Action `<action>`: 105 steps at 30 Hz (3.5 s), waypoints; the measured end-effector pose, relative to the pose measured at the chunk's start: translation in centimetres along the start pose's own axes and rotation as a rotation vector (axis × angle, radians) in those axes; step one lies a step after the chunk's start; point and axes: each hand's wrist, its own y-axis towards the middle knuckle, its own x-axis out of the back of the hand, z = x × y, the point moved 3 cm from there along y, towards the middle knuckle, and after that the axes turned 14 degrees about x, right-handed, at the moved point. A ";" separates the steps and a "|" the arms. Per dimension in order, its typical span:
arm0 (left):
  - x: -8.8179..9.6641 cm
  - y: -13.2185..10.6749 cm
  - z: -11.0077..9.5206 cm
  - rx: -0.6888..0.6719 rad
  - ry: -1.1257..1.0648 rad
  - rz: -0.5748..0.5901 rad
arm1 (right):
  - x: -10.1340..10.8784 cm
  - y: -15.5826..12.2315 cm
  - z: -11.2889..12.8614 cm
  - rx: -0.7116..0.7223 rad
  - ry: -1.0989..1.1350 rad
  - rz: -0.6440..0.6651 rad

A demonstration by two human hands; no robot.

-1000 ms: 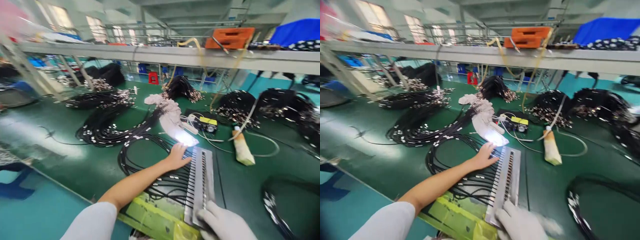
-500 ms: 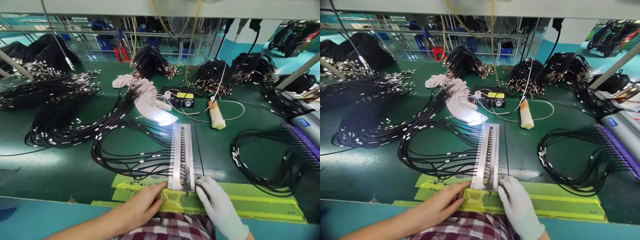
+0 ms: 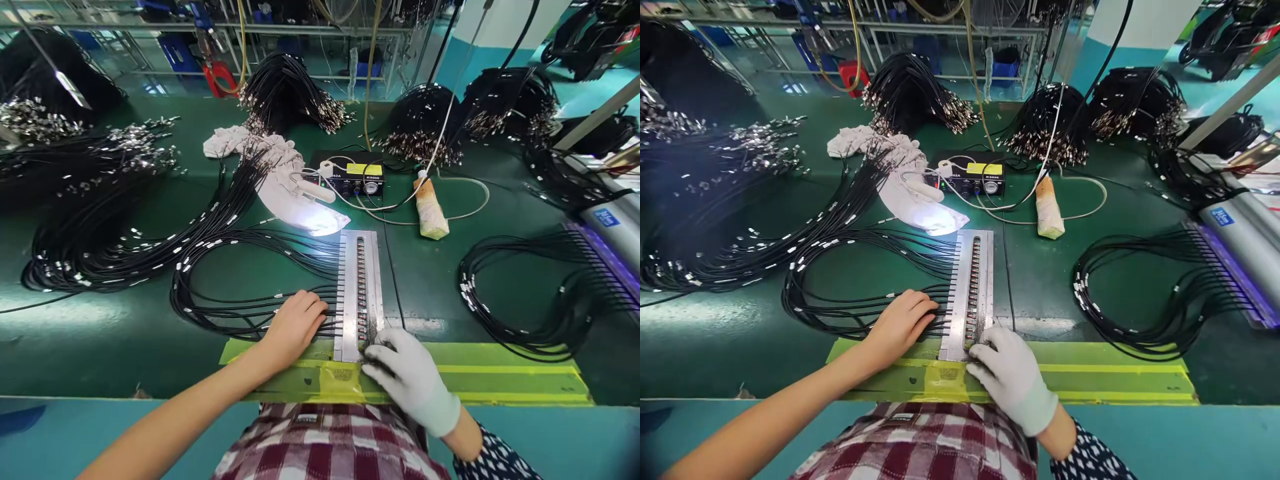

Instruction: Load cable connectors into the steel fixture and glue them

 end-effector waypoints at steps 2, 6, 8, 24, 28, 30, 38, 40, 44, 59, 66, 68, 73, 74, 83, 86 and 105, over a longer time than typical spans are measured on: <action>-0.7 0.6 0.4 0.004 -0.008 0.026 | 0.6 0.4 0.0 0.069 -0.030 0.006; -1.0 0.5 0.7 0.019 -0.064 0.040 | 3.8 1.6 0.6 0.162 -0.025 -0.093; -1.0 0.5 0.7 0.025 -0.091 0.050 | 6.2 3.0 0.7 0.174 -0.008 -0.171; -0.2 1.5 1.3 -0.069 -0.246 0.056 | 13.0 9.4 -1.3 0.010 0.242 -0.360; -0.5 1.7 1.4 -0.167 -0.132 0.044 | 12.9 9.4 -1.2 0.000 0.236 -0.362; -0.5 1.6 1.4 -0.198 -0.098 0.033 | 12.9 9.4 -1.2 -0.005 0.231 -0.368; -0.5 1.9 1.5 -0.237 -0.038 0.045 | 12.7 9.3 -1.4 0.004 0.240 -0.355; -0.4 2.2 1.5 -0.247 -0.049 0.056 | 12.7 9.2 -1.4 0.004 0.245 -0.360; -0.1 2.8 1.5 -0.267 -0.026 0.086 | 12.7 9.2 -1.3 0.006 0.254 -0.357; -1.0 2.9 2.2 -0.395 -0.225 -0.052 | 12.5 8.8 -1.1 0.048 0.302 -0.367; -0.7 2.2 2.0 -0.449 -0.069 -0.096 | 12.0 8.2 -1.0 0.042 0.355 -0.324; -0.6 2.0 1.9 -0.454 -0.006 -0.112 | 11.9 8.1 -1.0 0.040 0.361 -0.306; -1.0 1.8 1.7 -0.445 0.104 -0.108 | 12.2 8.5 -1.0 0.044 0.314 -0.309; -1.0 1.9 1.6 -0.439 0.107 -0.103 | 12.3 8.5 -1.0 0.039 0.298 -0.304; 1.5 -0.8 -0.9 -0.083 -0.301 -0.009 | 5.8 3.6 0.7 0.020 0.103 -0.107; 1.5 -3.6 -1.6 -0.067 -0.334 0.038 | 2.4 1.3 1.0 0.022 0.003 0.026; -1.9 -8.7 -2.3 0.647 -1.557 0.732 | 0.7 -1.9 2.2 -0.498 0.110 -0.259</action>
